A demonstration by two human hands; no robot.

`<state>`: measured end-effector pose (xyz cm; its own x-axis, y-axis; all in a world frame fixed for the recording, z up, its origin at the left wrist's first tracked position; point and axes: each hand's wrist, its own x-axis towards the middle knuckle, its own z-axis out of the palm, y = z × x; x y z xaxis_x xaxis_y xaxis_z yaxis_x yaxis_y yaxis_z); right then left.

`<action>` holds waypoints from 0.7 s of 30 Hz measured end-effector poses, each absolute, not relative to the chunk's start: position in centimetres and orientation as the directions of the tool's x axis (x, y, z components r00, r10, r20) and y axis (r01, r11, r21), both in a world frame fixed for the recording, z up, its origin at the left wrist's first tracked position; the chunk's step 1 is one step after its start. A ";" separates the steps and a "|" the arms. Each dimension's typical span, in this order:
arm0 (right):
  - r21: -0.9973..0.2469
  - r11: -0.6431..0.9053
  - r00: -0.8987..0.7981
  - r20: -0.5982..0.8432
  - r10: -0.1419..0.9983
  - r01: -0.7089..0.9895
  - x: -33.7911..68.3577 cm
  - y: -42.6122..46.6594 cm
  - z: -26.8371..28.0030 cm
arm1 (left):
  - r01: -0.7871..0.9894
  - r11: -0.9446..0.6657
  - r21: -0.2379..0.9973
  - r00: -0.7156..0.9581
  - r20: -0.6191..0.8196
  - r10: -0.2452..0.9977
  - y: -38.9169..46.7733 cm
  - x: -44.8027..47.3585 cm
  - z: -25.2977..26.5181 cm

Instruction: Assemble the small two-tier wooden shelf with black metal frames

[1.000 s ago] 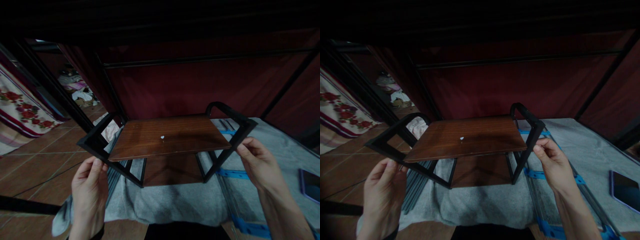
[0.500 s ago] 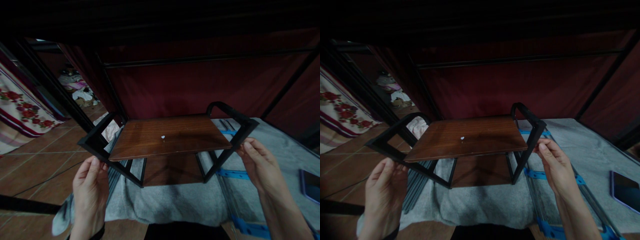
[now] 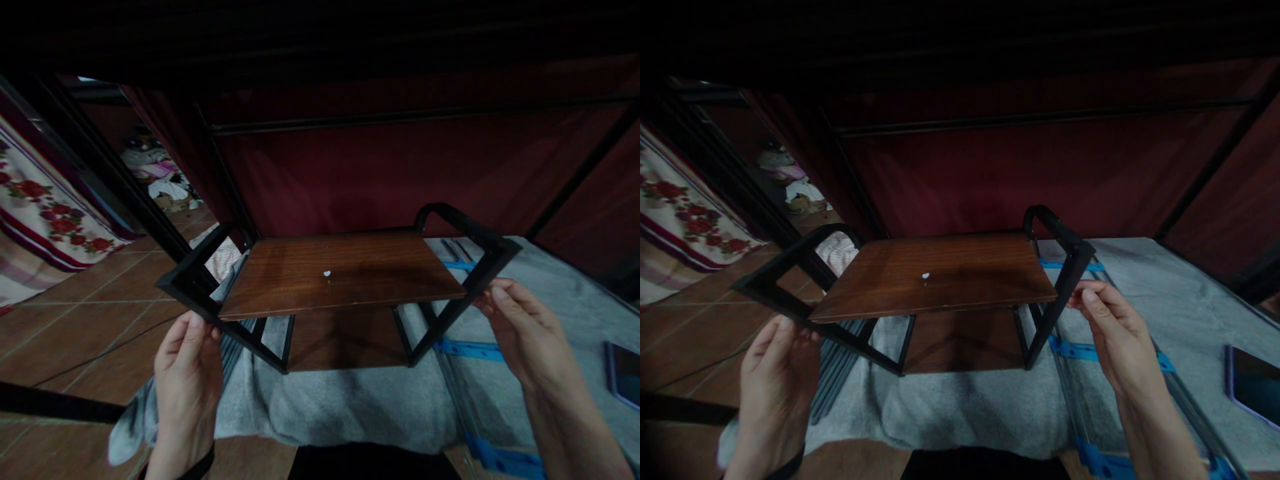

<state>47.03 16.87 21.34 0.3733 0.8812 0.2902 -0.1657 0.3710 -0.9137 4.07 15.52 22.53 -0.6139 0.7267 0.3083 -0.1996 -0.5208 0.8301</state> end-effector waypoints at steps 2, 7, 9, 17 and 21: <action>-0.916 0.362 0.374 0.279 0.884 -0.173 47.0 16.8 21.3 | -0.204 -0.531 0.822 -0.623 0.310 0.719 15.6 4.2 22.6; -0.922 0.349 0.369 0.270 0.889 -0.166 47.1 16.7 21.3 | -0.222 -0.521 0.824 -0.622 0.292 0.726 15.6 4.2 22.6; -0.922 0.355 0.373 0.277 0.885 -0.157 47.1 16.7 21.3 | -0.222 -0.523 0.823 -0.623 0.293 0.725 15.6 4.0 22.5; -0.924 0.350 0.391 0.268 0.880 -0.155 47.1 16.6 21.0 | -0.218 -0.506 0.835 -0.607 0.290 0.740 15.4 3.6 21.8; -0.928 0.342 0.376 0.267 0.887 -0.147 47.3 16.4 21.2 | -0.208 -0.509 0.835 -0.610 0.296 0.735 15.3 3.6 21.6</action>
